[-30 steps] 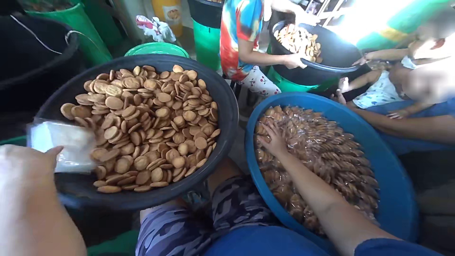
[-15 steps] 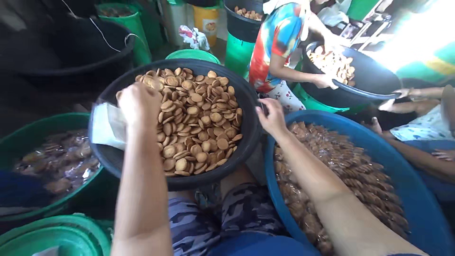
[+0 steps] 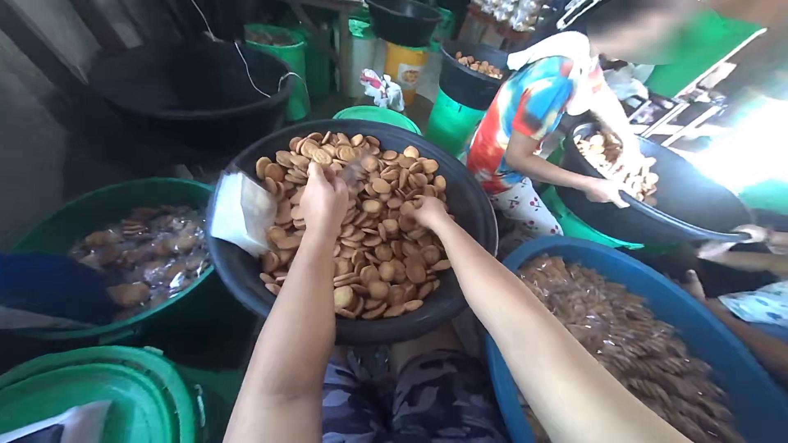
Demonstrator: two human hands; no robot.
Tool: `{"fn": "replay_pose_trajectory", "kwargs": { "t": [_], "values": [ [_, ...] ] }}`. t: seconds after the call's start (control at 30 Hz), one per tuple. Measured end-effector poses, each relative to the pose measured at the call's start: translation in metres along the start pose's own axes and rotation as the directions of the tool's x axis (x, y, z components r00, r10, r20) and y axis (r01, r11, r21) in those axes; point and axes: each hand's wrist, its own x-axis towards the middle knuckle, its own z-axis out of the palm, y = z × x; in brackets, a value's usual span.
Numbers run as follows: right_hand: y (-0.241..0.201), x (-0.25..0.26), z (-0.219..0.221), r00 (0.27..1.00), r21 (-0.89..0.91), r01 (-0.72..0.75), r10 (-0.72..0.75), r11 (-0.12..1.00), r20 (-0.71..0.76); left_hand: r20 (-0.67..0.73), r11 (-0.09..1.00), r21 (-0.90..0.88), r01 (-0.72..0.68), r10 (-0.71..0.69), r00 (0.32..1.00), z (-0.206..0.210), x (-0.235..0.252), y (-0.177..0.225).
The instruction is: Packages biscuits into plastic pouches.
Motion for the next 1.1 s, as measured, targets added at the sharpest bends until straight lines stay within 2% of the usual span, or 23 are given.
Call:
{"fn": "replay_pose_trajectory", "kwargs": {
  "t": [0.07, 0.13, 0.2, 0.27, 0.37, 0.47, 0.53, 0.6, 0.67, 0.73, 0.8, 0.83, 0.97, 1.0, 1.1],
  "values": [
    [-0.007, -0.007, 0.006, 0.995, 0.186, -0.006, -0.013, 0.983, 0.1, -0.017, 0.997, -0.072, 0.006, -0.007, 1.0, 0.006, 0.001, 0.001],
    [-0.018, -0.017, 0.019, 0.976, 0.213, 0.007, -0.053, 0.977, 0.213, -0.025, 0.996, -0.084, -0.002, 0.0, 1.0, 0.008, 0.0, 0.003],
    [-0.033, -0.024, 0.027, 0.977, 0.003, 0.044, -0.044, 0.999, 0.208, -0.026, 0.997, -0.08, -0.014, 0.012, 1.0, 0.008, -0.001, 0.002],
    [-0.045, -0.032, 0.032, 0.986, -0.229, 0.056, -0.018, 0.972, 0.165, -0.027, 0.996, -0.092, -0.014, 0.011, 1.0, 0.008, -0.001, 0.001],
    [-0.05, -0.037, 0.041, 0.988, -0.348, 0.044, 0.01, 0.937, 0.152, -0.015, 0.996, -0.085, -0.01, 0.009, 1.0, 0.007, -0.002, 0.001],
    [-0.048, -0.032, 0.025, 0.995, -0.175, 0.032, -0.015, 0.984, 0.1, -0.002, 0.998, -0.062, -0.008, 0.008, 1.0, 0.007, 0.0, 0.002],
    [-0.041, -0.026, 0.003, 0.994, -0.069, 0.076, -0.07, 0.995, 0.081, 0.016, 0.998, -0.065, -0.002, 0.003, 1.0, 0.005, 0.001, 0.001],
    [-0.036, -0.028, -0.013, 0.982, -0.058, 0.125, -0.115, 0.99, 0.152, 0.007, 0.997, -0.081, -0.008, 0.008, 1.0, 0.003, 0.002, 0.001],
    [-0.031, -0.039, -0.014, 0.924, -0.019, 0.186, -0.168, 0.982, 0.343, -0.005, 0.996, -0.087, -0.009, 0.009, 1.0, 0.002, 0.003, 0.0],
    [-0.03, -0.053, -0.008, 0.804, 0.002, 0.247, -0.206, 0.969, 0.558, -0.003, 0.996, -0.083, -0.012, 0.012, 1.0, 0.004, 0.003, 0.0],
    [-0.033, -0.068, -0.001, 0.711, 0.069, 0.192, -0.188, 0.979, 0.678, 0.005, 0.996, -0.083, -0.01, 0.011, 1.0, 0.004, 0.002, 0.0],
    [-0.034, -0.071, 0.002, 0.702, 0.095, 0.126, -0.156, 0.987, 0.695, 0.007, 0.997, -0.08, -0.007, 0.007, 1.0, 0.004, 0.002, 0.0],
    [-0.025, -0.069, 0.018, 0.825, 0.138, -0.089, -0.005, 0.986, 0.566, 0.006, 0.996, -0.088, -0.004, 0.005, 1.0, 0.0, 0.001, -0.001],
    [-0.021, -0.069, 0.024, 0.829, 0.11, -0.106, 0.027, 0.988, 0.558, 0.008, 0.996, -0.088, -0.006, 0.006, 1.0, -0.001, 0.001, -0.001],
    [-0.021, -0.076, 0.04, 0.843, -0.122, -0.071, 0.125, 0.99, 0.522, 0.027, 0.997, -0.083, -0.008, 0.01, 1.0, 0.0, 0.002, 0.0]
  ]
}}
